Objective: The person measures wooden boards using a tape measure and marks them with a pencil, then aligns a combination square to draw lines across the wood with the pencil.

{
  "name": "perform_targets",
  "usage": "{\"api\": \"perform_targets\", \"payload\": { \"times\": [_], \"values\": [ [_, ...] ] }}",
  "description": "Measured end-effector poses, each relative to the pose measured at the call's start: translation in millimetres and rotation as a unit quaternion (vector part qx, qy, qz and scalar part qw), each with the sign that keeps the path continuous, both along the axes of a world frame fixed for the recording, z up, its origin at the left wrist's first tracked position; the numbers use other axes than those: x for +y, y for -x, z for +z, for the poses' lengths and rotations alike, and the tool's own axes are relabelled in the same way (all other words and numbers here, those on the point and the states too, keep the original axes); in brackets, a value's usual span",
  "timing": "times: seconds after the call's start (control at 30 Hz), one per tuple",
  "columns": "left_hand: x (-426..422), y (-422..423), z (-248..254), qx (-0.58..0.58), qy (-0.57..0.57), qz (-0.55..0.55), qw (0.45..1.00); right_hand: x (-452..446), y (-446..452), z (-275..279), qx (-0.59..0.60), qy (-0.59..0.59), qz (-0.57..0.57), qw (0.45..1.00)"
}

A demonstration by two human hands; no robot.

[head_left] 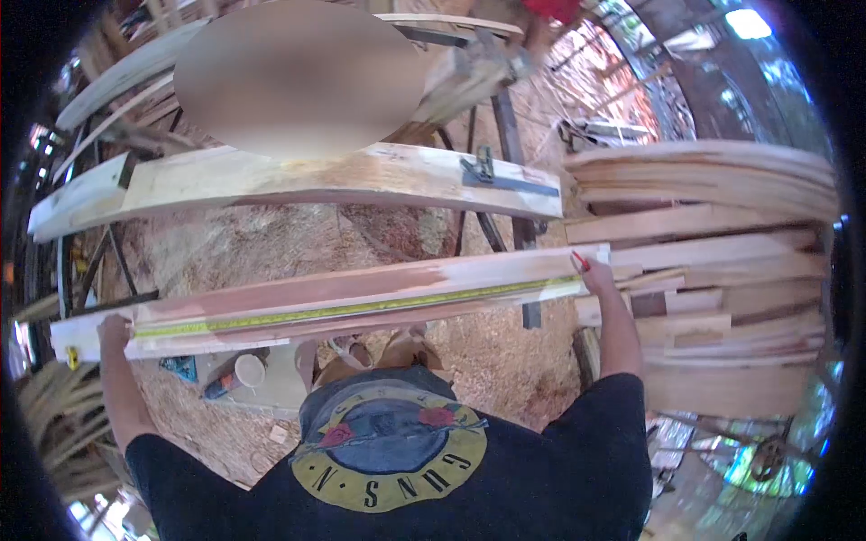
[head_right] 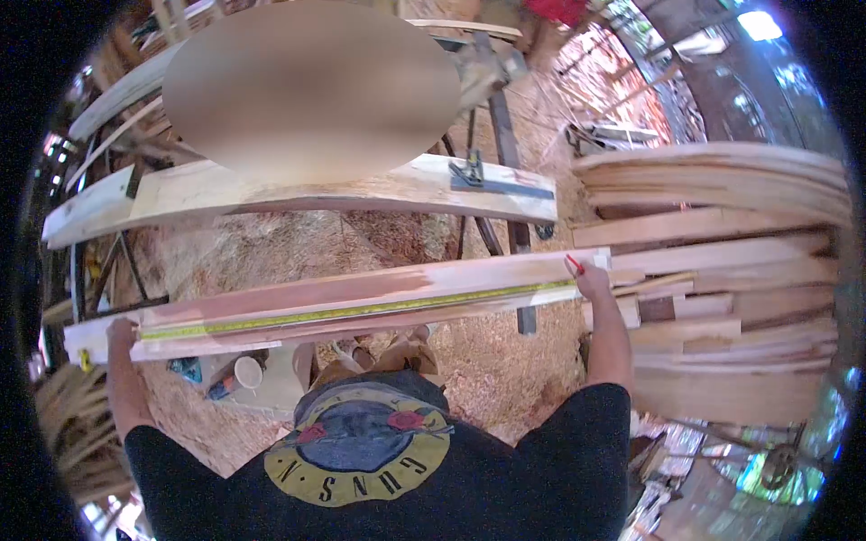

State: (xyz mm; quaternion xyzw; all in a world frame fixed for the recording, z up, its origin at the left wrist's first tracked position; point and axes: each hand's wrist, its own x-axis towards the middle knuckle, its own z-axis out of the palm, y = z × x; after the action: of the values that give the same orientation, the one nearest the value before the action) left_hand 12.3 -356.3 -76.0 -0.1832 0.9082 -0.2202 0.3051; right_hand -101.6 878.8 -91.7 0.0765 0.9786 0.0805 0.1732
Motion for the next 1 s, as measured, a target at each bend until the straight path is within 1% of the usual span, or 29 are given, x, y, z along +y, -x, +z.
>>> {"api": "perform_targets", "payload": {
  "times": [0.03, 0.1, 0.13, 0.17, 0.2, 0.23, 0.27, 0.33, 0.37, 0.43, 0.57, 0.7, 0.8, 0.87, 0.9, 1.0],
  "values": [
    [-6, 0, -8, -0.002, 0.018, -0.01, 1.0, 0, 0, 1, -0.003, -0.005, 0.001, 1.0],
    [-8, 1, 0, -0.015, -0.031, -0.011, 0.999, -6, 2, 5, -0.036, -0.028, -0.006, 0.999],
    [-36, -4, -22, -0.017, -0.015, -0.062, 0.998, -9, 2, 6, -0.044, -0.032, -0.013, 0.998],
    [-29, -6, -12, -0.001, -0.017, -0.085, 0.996, -17, -1, 12, -0.014, -0.023, -0.014, 1.0],
    [-39, -6, -18, -0.013, -0.007, -0.1, 0.995, -14, -1, 7, -0.008, -0.028, -0.013, 0.999],
    [-35, -4, -14, 0.001, -0.015, -0.084, 0.996, -9, -1, 3, -0.005, -0.012, -0.025, 1.0],
    [-27, 4, -6, -0.023, -0.027, -0.051, 0.998, -5, -2, 1, 0.0, 0.004, -0.035, 0.999],
    [-34, 1, -6, 0.02, -0.084, -0.025, 0.996, -8, -6, 5, 0.017, 0.025, -0.036, 0.999],
    [-35, -1, -2, 0.022, -0.097, -0.022, 0.995, -10, -6, 7, 0.014, 0.02, -0.039, 0.999],
    [-28, 0, 0, 0.006, -0.095, -0.03, 0.995, -12, -6, 9, 0.008, 0.013, -0.041, 0.999],
    [-10, 11, 2, -0.028, -0.094, -0.05, 0.994, -12, -7, 16, 0.003, 0.055, -0.039, 0.998],
    [-7, 17, 5, -0.057, -0.086, -0.06, 0.993, -9, -5, 18, 0.004, 0.028, -0.054, 0.998],
    [-9, 11, 4, -0.031, -0.079, -0.092, 0.992, -7, -5, 21, 0.012, 0.036, -0.049, 0.998],
    [-4, 11, 5, -0.039, -0.069, -0.07, 0.994, -6, -5, 22, 0.009, 0.032, -0.044, 0.998],
    [-2, 12, 5, -0.043, -0.065, -0.059, 0.995, -7, -6, 24, 0.009, 0.031, -0.055, 0.998],
    [0, 4, 6, -0.013, -0.065, -0.086, 0.994, -10, -6, 28, 0.01, 0.035, -0.082, 0.996]
  ]
}}
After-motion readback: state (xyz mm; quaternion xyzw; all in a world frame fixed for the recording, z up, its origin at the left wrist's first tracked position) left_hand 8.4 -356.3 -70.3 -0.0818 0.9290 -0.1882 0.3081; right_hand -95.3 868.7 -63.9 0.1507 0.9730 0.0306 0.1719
